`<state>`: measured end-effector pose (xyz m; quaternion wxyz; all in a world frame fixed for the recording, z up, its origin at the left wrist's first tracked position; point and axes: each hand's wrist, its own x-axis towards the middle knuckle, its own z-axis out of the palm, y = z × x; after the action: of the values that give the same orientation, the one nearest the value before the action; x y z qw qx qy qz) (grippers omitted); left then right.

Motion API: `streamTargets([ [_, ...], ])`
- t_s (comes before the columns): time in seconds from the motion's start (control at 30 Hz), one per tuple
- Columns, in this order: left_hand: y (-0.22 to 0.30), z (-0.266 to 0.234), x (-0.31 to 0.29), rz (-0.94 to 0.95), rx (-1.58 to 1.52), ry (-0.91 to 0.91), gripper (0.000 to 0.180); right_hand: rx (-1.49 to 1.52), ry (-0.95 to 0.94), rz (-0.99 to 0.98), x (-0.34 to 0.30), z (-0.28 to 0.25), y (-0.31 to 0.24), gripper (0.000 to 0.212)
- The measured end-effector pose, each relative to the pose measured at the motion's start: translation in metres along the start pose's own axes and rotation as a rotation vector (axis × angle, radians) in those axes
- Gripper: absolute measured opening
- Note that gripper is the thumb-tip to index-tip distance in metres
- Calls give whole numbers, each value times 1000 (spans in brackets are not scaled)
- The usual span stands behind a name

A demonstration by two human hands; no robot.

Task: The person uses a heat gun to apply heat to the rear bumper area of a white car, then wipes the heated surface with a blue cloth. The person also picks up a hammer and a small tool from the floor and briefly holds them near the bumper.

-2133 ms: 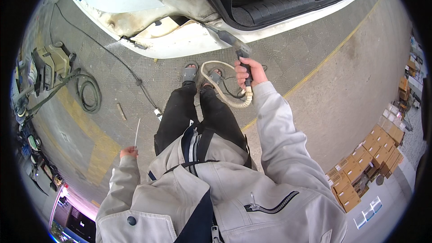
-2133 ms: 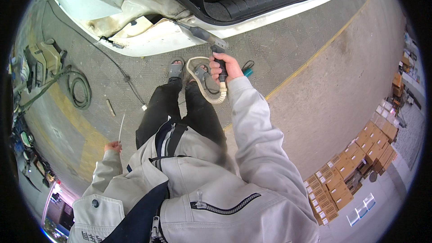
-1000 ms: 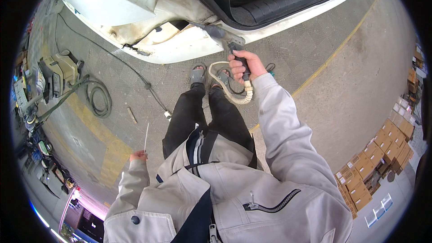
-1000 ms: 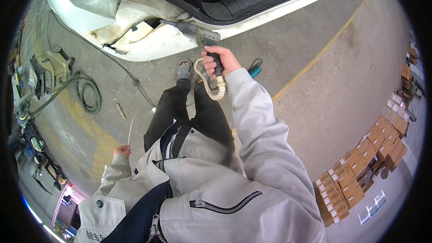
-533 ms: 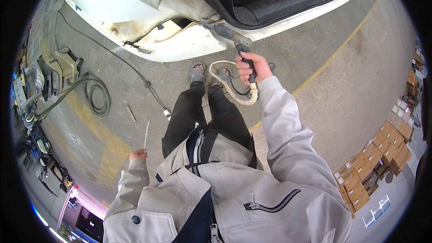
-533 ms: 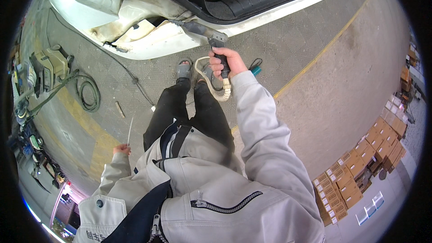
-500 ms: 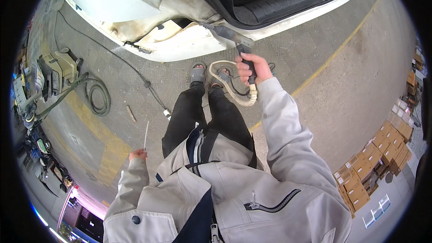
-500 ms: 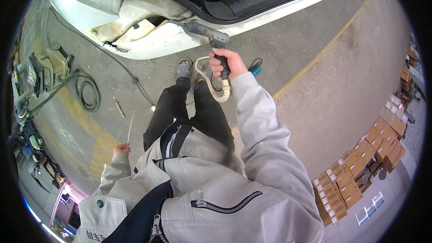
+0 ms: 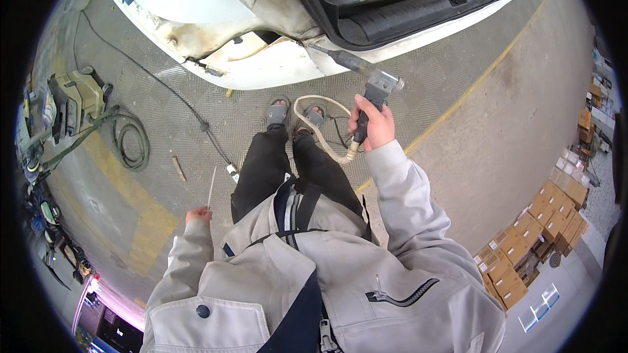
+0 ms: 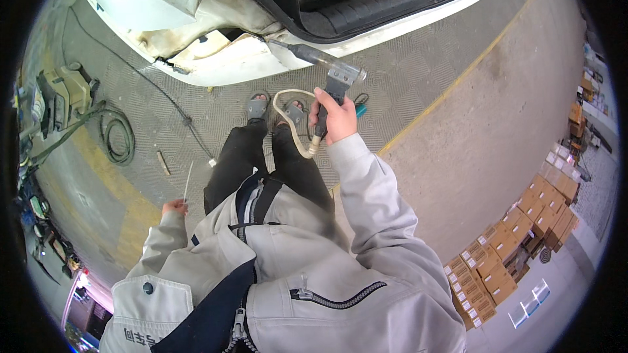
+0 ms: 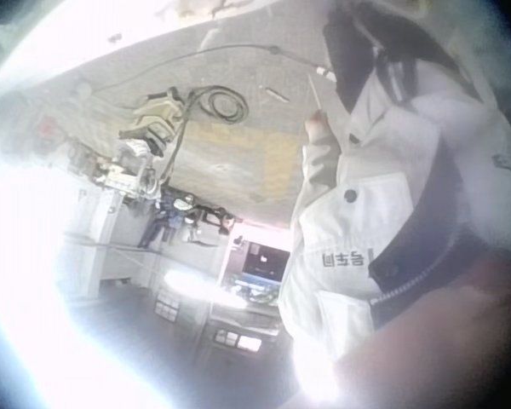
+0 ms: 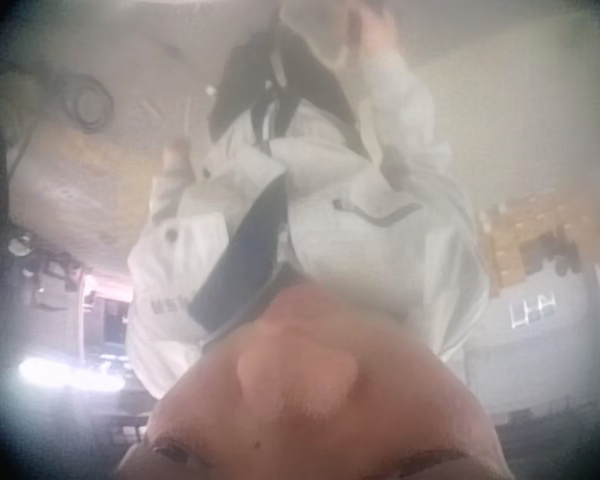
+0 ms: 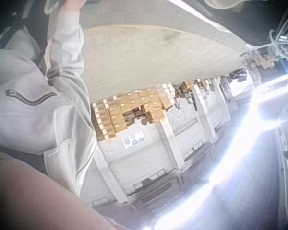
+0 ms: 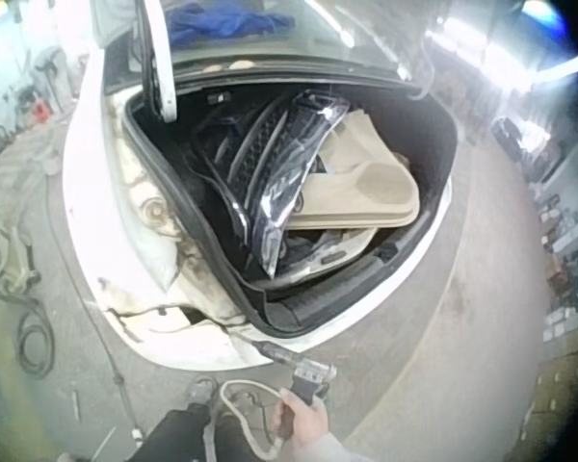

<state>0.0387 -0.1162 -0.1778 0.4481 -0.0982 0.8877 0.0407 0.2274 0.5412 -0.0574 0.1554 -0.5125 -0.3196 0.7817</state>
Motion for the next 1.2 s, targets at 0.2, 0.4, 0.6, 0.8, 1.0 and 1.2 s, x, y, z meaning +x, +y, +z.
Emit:
streamTargets([
  [0.2, -2, -6, 4, 21, 3, 0, 35, -7, 15, 13, 6, 10, 2, 27],
  [0.4, 3, -11, -8, -42, 38, 7, 35, 9, 2, 31, 3, 12, -1, 27],
  [0.6, 16, -16, -22, -66, 17, 3, 35, 37, -8, 31, 3, 14, -4, 27],
  [0.8, 19, -16, -27, 7, 7, -3, 37, 38, -41, 15, 5, 16, -6, 27],
  [1.0, 14, -13, -24, -13, -58, -22, 34, 31, -29, 64, 12, 11, 2, 27],
  [1.2, 7, -14, -24, -36, -44, 2, 35, 113, -19, 122, 17, -1, 3, 24],
])
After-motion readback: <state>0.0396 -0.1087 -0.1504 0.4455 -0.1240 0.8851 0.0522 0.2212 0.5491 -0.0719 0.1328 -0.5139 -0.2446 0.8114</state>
